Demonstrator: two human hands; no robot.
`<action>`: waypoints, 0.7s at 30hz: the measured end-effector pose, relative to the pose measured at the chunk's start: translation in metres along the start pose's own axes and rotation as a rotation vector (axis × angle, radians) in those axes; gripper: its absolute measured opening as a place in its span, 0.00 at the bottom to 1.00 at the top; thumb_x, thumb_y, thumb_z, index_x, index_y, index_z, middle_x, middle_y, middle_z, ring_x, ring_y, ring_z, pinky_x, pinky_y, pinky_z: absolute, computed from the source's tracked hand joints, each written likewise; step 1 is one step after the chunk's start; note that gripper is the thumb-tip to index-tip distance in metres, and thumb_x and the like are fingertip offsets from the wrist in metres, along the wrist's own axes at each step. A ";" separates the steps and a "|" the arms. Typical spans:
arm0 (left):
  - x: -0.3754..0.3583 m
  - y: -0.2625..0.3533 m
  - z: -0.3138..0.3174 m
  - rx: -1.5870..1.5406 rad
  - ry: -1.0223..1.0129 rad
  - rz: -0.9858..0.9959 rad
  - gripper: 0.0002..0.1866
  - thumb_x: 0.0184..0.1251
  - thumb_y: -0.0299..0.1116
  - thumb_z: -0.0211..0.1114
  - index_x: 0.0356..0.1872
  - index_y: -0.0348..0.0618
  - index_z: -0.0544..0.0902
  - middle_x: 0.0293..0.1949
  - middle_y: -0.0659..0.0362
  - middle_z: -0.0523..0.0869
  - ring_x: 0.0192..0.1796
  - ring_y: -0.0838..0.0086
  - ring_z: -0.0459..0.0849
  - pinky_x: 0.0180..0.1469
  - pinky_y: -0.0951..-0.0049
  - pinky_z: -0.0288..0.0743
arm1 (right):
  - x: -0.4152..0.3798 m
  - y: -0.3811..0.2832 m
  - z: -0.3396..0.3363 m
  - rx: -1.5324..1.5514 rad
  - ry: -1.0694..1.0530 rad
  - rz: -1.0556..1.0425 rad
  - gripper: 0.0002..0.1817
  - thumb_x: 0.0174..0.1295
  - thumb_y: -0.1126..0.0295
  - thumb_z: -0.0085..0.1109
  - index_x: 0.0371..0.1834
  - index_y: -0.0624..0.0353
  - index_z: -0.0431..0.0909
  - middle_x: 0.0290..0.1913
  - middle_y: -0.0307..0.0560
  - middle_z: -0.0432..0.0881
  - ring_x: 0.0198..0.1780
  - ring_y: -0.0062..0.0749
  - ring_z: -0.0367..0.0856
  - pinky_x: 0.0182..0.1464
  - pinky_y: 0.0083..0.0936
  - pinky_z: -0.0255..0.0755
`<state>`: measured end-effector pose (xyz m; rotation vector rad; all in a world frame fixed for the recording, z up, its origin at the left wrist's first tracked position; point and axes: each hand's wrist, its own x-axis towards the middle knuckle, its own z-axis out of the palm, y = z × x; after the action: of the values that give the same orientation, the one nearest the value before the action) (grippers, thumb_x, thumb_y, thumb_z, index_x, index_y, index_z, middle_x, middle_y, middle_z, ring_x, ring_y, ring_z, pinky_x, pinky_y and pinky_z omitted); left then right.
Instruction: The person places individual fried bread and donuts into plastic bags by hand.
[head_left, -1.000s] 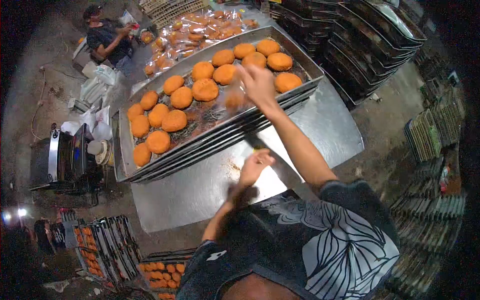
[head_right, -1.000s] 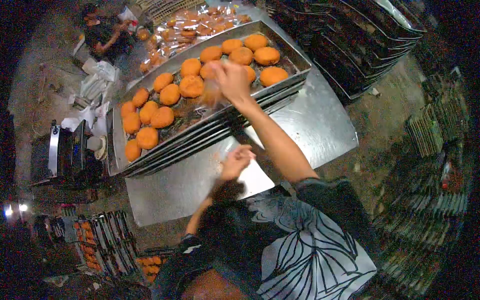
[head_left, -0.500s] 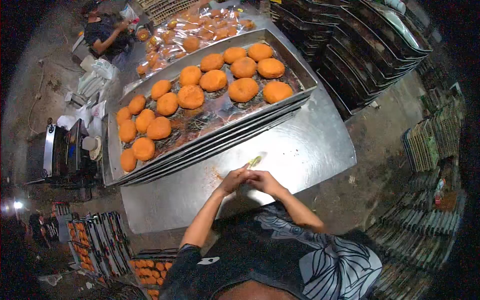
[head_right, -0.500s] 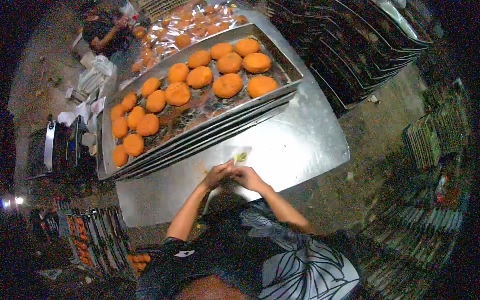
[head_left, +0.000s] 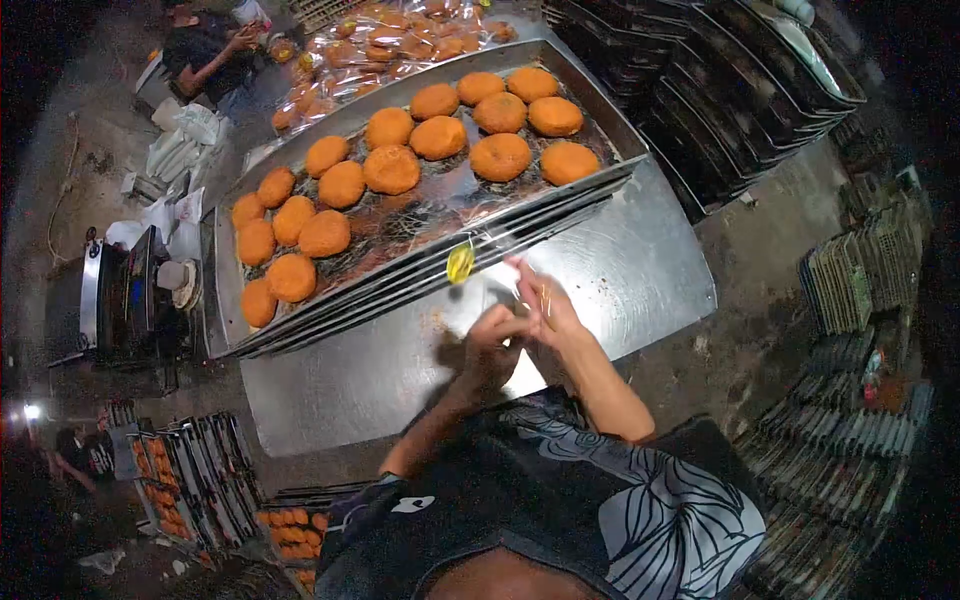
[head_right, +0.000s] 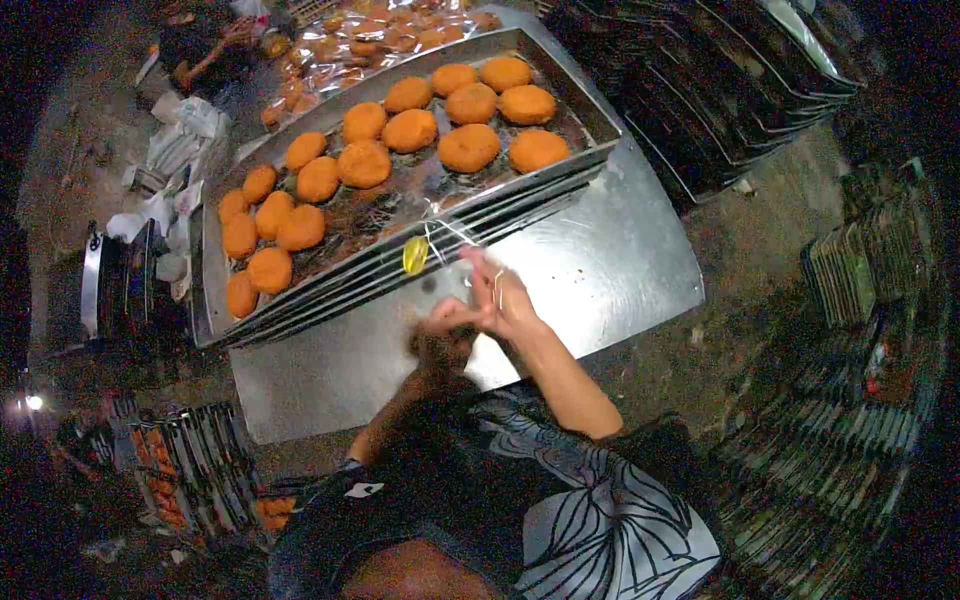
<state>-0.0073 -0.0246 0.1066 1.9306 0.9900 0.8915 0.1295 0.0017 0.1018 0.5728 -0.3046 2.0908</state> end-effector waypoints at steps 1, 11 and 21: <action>-0.003 -0.035 0.004 0.031 0.229 0.195 0.07 0.52 0.28 0.60 0.33 0.39 0.80 0.30 0.56 0.76 0.31 0.71 0.74 0.34 0.74 0.68 | 0.027 0.013 0.006 -0.164 0.336 -0.236 0.24 0.60 0.59 0.47 0.56 0.61 0.59 0.45 0.51 0.74 0.46 0.39 0.73 0.49 0.38 0.69; -0.022 -0.101 -0.171 -1.237 0.935 -0.150 0.09 0.64 0.38 0.51 0.38 0.44 0.71 0.37 0.59 0.74 0.45 0.71 0.74 0.47 0.61 0.72 | 0.196 0.018 -0.107 -2.671 0.497 -0.381 0.33 0.51 0.59 0.57 0.58 0.61 0.57 0.56 0.62 0.64 0.55 0.54 0.65 0.54 0.45 0.61; -0.047 -0.098 -0.229 -1.380 1.140 -0.145 0.19 0.58 0.31 0.52 0.52 0.45 0.66 0.44 0.57 0.72 0.53 0.64 0.70 0.53 0.53 0.66 | 0.197 0.004 -0.127 -2.884 0.340 0.763 0.37 0.44 0.51 0.60 0.58 0.47 0.60 0.60 0.55 0.56 0.59 0.65 0.54 0.53 0.51 0.60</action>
<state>-0.2502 0.0459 0.1154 0.0992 0.6508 1.9234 -0.0027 0.1956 0.0925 -1.6723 -2.5194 0.2526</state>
